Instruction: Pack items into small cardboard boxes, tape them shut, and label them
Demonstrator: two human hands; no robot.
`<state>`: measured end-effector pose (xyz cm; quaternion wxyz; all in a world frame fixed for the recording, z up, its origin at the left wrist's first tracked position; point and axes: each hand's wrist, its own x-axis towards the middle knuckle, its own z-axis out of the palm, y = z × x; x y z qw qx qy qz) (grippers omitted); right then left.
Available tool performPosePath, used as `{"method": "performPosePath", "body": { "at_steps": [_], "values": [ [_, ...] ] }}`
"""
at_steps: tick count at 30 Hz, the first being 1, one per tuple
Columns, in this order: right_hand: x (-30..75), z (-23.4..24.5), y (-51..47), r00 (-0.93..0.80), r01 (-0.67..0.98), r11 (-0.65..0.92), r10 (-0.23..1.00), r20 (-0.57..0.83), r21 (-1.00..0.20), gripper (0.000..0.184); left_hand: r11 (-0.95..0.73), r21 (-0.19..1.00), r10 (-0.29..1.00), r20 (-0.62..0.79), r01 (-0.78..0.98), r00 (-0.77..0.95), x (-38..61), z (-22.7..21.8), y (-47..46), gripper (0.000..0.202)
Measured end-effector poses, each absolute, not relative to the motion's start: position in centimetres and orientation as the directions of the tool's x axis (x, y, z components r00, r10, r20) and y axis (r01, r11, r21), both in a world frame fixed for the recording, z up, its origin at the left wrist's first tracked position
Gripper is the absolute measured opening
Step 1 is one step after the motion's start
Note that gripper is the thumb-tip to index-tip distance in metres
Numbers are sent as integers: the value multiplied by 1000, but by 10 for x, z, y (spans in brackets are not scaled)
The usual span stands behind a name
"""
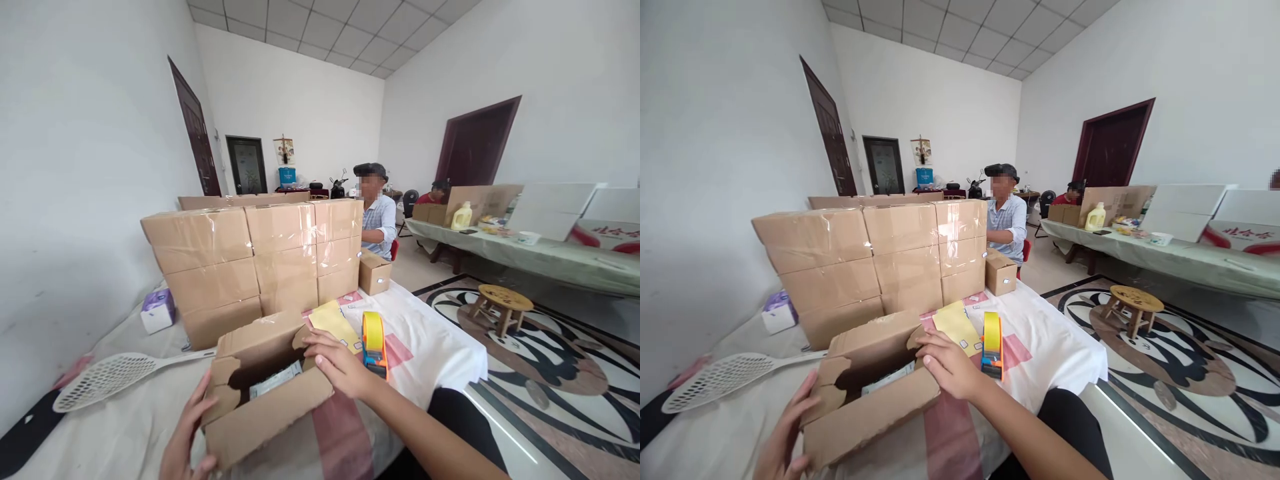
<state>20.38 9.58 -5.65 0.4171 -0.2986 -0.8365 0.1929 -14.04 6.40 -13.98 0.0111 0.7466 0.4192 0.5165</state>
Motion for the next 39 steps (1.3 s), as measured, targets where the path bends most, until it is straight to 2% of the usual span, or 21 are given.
{"method": "performPosePath", "body": {
  "at_steps": [3, 5, 7, 9, 11, 13, 15, 17, 19, 20, 22, 24, 26, 28, 29, 31, 33, 35, 37, 39],
  "values": [
    [208, -60, 92, -466, 330, 759, 649, 602, -562, 31, -624, 275, 594, 775, 732, 215, -159, -153, 65, 79],
    [209, -62, 87, -471, 324, 762, 644, 603, -560, 27, -597, 237, 588, 779, 766, 217, -162, -156, 64, 95],
    [209, -63, 83, -468, 317, 761, 645, 604, -567, 26, -570, 295, 638, 747, 767, 187, -158, -154, 62, 109],
    [207, -65, 80, -421, 307, 736, 674, 607, -604, 30, -529, 398, 724, 673, 749, 154, -147, -146, 57, 114],
    [206, -69, 79, -347, 286, 698, 715, 608, -657, 37, -509, 486, 767, 630, 711, 118, -133, -136, 53, 100],
    [206, -73, 79, -293, 241, 672, 738, 607, -700, 46, -516, 545, 757, 651, 661, 54, -117, -127, 50, 64],
    [205, -78, 80, -260, 174, 649, 755, 602, -740, 54, -468, 643, 750, 652, 606, -113, -99, -119, 50, 37],
    [202, -80, 84, -204, 122, 585, 806, 556, -802, 57, -352, 797, 752, 553, 490, -360, -83, -112, 54, 38],
    [198, -79, 94, -145, 94, 465, 881, 450, -880, 60, -301, 887, 748, 448, 350, -489, -70, -107, 58, 51],
    [195, -78, 101, -132, 65, 398, 912, 387, -915, 65, -303, 899, 752, 429, 316, -500, -66, -106, 60, 56],
    [189, -74, 116, -161, -37, 291, 942, 293, -956, 76, -329, 885, 763, 455, 330, -459, -63, -105, 64, 55],
    [184, -70, 128, -187, -143, 277, 935, 300, -950, 83, -328, 868, 769, 475, 374, -428, -64, -105, 65, 50],
    [184, -68, 133, -161, -161, 352, 912, 376, -922, 81, -303, 862, 767, 473, 406, -433, -67, -103, 64, 54],
    [188, -67, 131, -158, -73, 449, 876, 455, -890, 64, -290, 818, 740, 521, 497, -426, -67, -97, 61, 61],
    [191, -67, 128, -181, -7, 491, 856, 484, -871, 51, -292, 758, 716, 577, 583, -393, -66, -92, 59, 62],
    [197, -68, 122, -250, 123, 550, 823, 511, -826, 35, -297, 565, 678, 692, 770, -247, -58, -82, 55, 55],
    [204, -69, 117, -307, 223, 587, 800, 516, -778, 34, -270, 359, 682, 727, 894, -86, -47, -74, 50, 47],
    [217, -67, 115, -279, 308, 615, 788, 549, -725, 35, -220, 233, 715, 700, 947, -7, -35, -69, 46, 49],
    [241, -65, 117, -90, 416, 611, 765, 638, -674, 36, -173, 175, 746, 666, 969, 13, -26, -67, 44, 57],
    [274, -66, 123, 238, 502, 513, 692, 682, -696, 38, -156, 150, 770, 638, 976, 25, -22, -68, 43, 62]
  ]
}}
